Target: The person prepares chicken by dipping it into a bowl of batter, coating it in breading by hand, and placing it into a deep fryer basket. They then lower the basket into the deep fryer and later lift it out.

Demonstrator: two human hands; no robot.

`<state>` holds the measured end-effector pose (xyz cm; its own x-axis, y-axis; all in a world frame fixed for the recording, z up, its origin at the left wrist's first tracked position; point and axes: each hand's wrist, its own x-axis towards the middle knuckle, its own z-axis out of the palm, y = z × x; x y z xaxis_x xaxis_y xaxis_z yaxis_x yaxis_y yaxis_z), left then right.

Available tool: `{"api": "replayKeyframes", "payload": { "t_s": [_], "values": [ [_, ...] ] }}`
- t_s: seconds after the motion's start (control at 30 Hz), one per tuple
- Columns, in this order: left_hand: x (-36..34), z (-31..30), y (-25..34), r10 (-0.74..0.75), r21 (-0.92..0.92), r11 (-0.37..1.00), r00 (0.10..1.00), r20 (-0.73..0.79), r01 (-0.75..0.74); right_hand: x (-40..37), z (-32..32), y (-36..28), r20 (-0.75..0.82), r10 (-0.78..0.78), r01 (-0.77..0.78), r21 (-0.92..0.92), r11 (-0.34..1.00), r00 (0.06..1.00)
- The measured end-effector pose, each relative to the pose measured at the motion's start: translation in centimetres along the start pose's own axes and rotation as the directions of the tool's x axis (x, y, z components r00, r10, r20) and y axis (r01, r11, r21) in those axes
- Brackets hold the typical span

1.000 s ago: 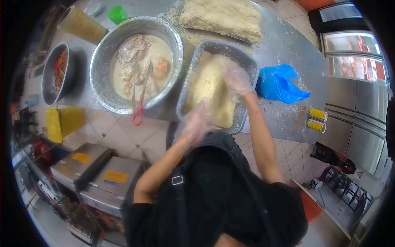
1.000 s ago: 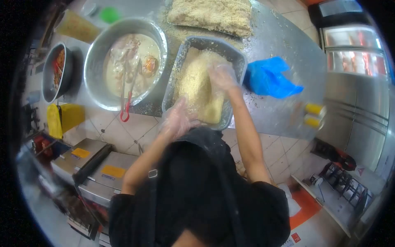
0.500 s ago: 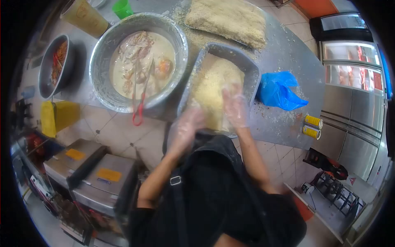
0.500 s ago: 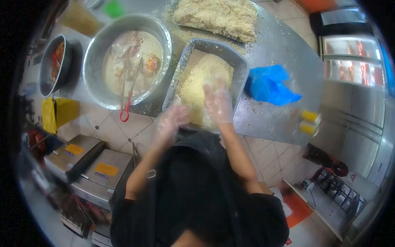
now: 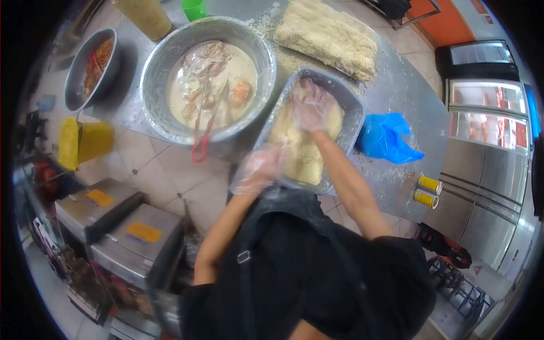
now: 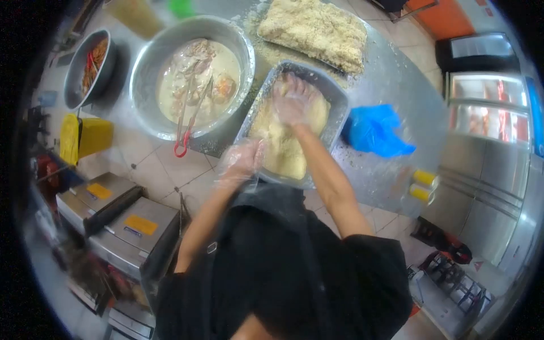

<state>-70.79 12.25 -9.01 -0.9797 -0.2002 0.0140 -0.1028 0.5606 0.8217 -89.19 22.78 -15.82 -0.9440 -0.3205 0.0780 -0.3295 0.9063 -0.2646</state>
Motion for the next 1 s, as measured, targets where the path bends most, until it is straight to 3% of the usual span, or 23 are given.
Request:
{"api": "replayKeyframes", "payload": {
  "t_s": [0.03, 0.07, 0.1, 0.13, 0.17, 0.2, 0.23, 0.27, 0.4, 0.47, 0.53, 0.6, 0.63, 0.73, 0.87, 0.93, 0.97, 1.0],
  "values": [
    [0.1, -1.2, 1.2, -0.043, 0.107, 0.994, 0.995, 0.094, 0.033, -0.6, -1.1, 0.2, 0.117, 0.053, -0.054, 0.011, 0.998, 0.992],
    [0.0, -0.6, 1.0, -0.066, 0.061, 0.996, 0.99, 0.122, 0.058, 0.6, -2.1, -0.2, 0.208, 0.07, -0.079, 0.033, 0.996, 0.976],
    [-0.4, 0.2, 0.0, -0.095, 0.034, 0.995, 0.989, 0.114, 0.092, 0.6, -1.8, 0.7, 0.215, -0.011, -0.023, 0.154, 0.988, 0.977],
    [-0.8, 0.6, -1.7, 0.081, 0.011, 0.997, 0.996, 0.019, -0.082, -1.5, -5.2, -0.9, 0.567, -0.038, -0.043, 0.13, 0.991, 0.823],
    [-1.0, -0.9, 0.1, -0.071, -0.305, 0.951, 0.996, -0.062, 0.049, -4.0, -2.8, -2.9, 0.207, 0.196, -0.212, 0.059, 0.975, 0.959],
    [-0.7, -2.1, 1.8, -0.219, -0.412, 0.898, 0.969, -0.116, 0.154, -6.5, 2.2, -1.7, -0.038, 0.021, -0.025, -0.085, 0.996, 0.999],
    [-0.6, -2.0, 1.6, -0.276, -0.426, 0.882, 0.954, -0.116, 0.203, -6.5, 1.2, -2.2, 0.003, 0.047, -0.047, 0.01, 0.999, 0.999],
    [-0.4, -1.8, 0.9, -0.324, -0.449, 0.859, 0.94, -0.105, 0.246, -5.3, -1.1, -4.2, 0.133, 0.16, -0.146, -0.107, 0.984, 0.978],
    [-0.1, -1.0, -0.4, -0.241, -0.418, 0.897, 0.95, -0.196, 0.141, -6.3, -0.2, -3.8, 0.071, -0.003, 0.008, -0.079, 0.997, 0.997],
    [-0.6, -1.6, 1.4, -0.304, -0.496, 0.838, 0.949, -0.08, 0.227, -6.3, -0.9, -3.7, 0.042, -0.064, 0.069, -0.13, 0.989, 0.997],
    [-0.6, -0.4, 1.9, -0.285, -0.456, 0.862, 0.956, -0.073, 0.222, -5.4, -0.1, -3.4, 0.063, 0.129, -0.13, 0.02, 0.991, 0.99],
    [-0.4, 0.3, 2.6, -0.06, -0.385, 0.923, 0.974, -0.22, -0.03, -5.5, -1.0, -3.0, 0.063, 0.098, -0.098, 0.003, 0.995, 0.993],
    [-0.5, -0.4, 3.6, -0.185, -0.495, 0.857, 0.982, -0.035, 0.144, -5.5, -1.6, -2.9, 0.063, 0.07, -0.069, -0.014, 0.997, 0.996],
    [0.1, 2.0, 1.0, -0.169, -0.498, 0.847, 0.982, 0.08, 0.186, -5.6, -2.9, -2.4, 0.06, 0.039, -0.037, -0.025, 0.999, 0.997],
    [-0.1, 1.8, 1.5, -0.122, -0.449, 0.879, 0.987, 0.109, 0.158, -5.7, -3.8, -1.8, 0.064, 0.005, -0.003, -0.023, 1.0, 0.998],
    [0.0, 4.5, 0.3, -0.108, -0.741, 0.645, 0.982, 0.154, 0.187, -5.0, -4.3, -1.8, 0.077, 0.013, -0.012, -0.007, 1.0, 0.997],
    [0.1, 4.9, -0.1, 0.065, -0.629, 0.769, 0.993, -0.102, -0.115, -4.7, -4.7, -1.9, 0.093, 0.028, -0.029, 0.011, 1.0, 0.995],
    [0.1, 5.2, -0.7, 0.061, -0.626, 0.771, 0.992, -0.11, -0.117, -4.2, -5.2, -1.9, 0.113, 0.045, -0.048, 0.025, 0.999, 0.993]
  ]
}}
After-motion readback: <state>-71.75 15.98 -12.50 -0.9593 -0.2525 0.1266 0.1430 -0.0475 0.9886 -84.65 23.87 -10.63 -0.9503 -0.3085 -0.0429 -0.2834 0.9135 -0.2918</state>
